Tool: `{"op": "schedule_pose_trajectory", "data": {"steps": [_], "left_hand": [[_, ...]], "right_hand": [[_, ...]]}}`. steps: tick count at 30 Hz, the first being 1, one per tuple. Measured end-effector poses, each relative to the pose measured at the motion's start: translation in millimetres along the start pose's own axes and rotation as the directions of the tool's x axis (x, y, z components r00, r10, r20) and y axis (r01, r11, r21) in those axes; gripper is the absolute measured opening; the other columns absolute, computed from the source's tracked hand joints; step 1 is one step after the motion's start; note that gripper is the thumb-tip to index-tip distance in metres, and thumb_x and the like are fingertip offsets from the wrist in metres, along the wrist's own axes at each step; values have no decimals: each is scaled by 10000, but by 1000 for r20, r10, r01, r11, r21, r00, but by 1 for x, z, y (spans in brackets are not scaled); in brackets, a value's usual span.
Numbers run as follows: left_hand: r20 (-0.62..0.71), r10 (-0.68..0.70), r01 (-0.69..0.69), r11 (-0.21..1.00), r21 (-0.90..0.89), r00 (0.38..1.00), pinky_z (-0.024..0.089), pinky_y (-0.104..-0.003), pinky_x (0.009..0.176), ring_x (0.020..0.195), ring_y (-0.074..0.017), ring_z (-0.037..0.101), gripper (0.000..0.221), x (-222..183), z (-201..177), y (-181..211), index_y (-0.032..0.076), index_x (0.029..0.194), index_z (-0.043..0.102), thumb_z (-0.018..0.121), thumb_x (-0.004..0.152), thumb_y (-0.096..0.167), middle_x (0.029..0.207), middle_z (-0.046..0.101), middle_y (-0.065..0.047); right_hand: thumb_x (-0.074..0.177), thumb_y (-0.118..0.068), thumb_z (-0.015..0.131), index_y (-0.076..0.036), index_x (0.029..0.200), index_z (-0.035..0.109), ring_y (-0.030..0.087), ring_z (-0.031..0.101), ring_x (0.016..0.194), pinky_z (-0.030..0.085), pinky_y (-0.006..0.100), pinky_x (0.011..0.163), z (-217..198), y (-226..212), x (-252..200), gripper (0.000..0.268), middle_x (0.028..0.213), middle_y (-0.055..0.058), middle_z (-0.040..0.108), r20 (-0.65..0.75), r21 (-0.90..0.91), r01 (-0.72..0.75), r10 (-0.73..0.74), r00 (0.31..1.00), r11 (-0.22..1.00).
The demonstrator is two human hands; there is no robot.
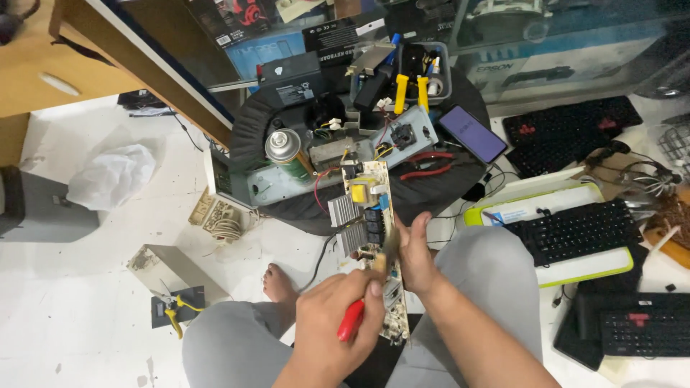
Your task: The person is cleaning a large circuit board by repeatedly applying a cleaning spray and then scrubbing the surface with a handheld brush.
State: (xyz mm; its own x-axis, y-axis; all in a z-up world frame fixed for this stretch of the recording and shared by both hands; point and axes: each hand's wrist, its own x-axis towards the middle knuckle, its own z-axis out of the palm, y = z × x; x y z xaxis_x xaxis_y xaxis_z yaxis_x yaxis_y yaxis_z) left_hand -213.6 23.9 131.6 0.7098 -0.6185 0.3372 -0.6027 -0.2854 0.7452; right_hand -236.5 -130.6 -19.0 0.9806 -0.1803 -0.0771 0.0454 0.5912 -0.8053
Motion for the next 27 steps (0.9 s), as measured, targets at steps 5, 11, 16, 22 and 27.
{"op": "schedule_pose_trajectory", "data": {"steps": [5, 11, 16, 22, 27], "left_hand": [[22, 51, -51, 999, 6, 998, 534, -282, 560, 563, -189, 647, 137, 0, 1, -9, 67, 951, 719, 673, 822, 56, 731, 729, -41], [19, 155, -154, 941, 300, 988, 468, -298, 506, 523, -173, 603, 162, -17, -7, -22, 83, 934, 703, 783, 795, 96, 651, 657, -11], [50, 225, -230, 966, 120, 973, 539, -277, 598, 634, -173, 687, 265, -22, -19, -14, 25, 1022, 692, 789, 776, 20, 804, 722, -32], [197, 68, -80, 996, 51, 978, 561, -305, 615, 696, -193, 713, 289, -20, -14, -9, 85, 1129, 716, 746, 842, 105, 842, 735, -30], [-46, 45, -39, 991, 125, 998, 535, -256, 517, 520, -156, 661, 191, -37, -19, 3, 67, 921, 740, 726, 731, 55, 714, 733, -30]], "right_hand": [[859, -806, 75, -34, 1545, 433, 260, 512, 1290, 349, 370, 1062, -9, -6, -1, 1093, 1450, 141, 566, -136, -46, -3, -3, 991, 999], [889, -801, 88, -42, 1565, 401, 357, 596, 1261, 508, 432, 968, -1, -32, -1, 1064, 1461, 230, 569, -17, 289, -57, 65, 998, 956], [902, -809, 51, -31, 1519, 462, 389, 722, 1028, 612, 476, 769, 3, -55, 1, 1074, 1334, 282, 639, 32, 239, 49, -59, 998, 970], [885, -817, 124, -3, 1524, 439, 386, 726, 1005, 618, 410, 741, 12, -52, 7, 1082, 1335, 285, 635, 54, 182, 59, -70, 996, 981], [936, -809, 147, -23, 1516, 475, 446, 687, 1016, 605, 520, 749, 14, -43, 21, 1030, 1307, 289, 636, 83, 439, -46, 11, 996, 898]]}}
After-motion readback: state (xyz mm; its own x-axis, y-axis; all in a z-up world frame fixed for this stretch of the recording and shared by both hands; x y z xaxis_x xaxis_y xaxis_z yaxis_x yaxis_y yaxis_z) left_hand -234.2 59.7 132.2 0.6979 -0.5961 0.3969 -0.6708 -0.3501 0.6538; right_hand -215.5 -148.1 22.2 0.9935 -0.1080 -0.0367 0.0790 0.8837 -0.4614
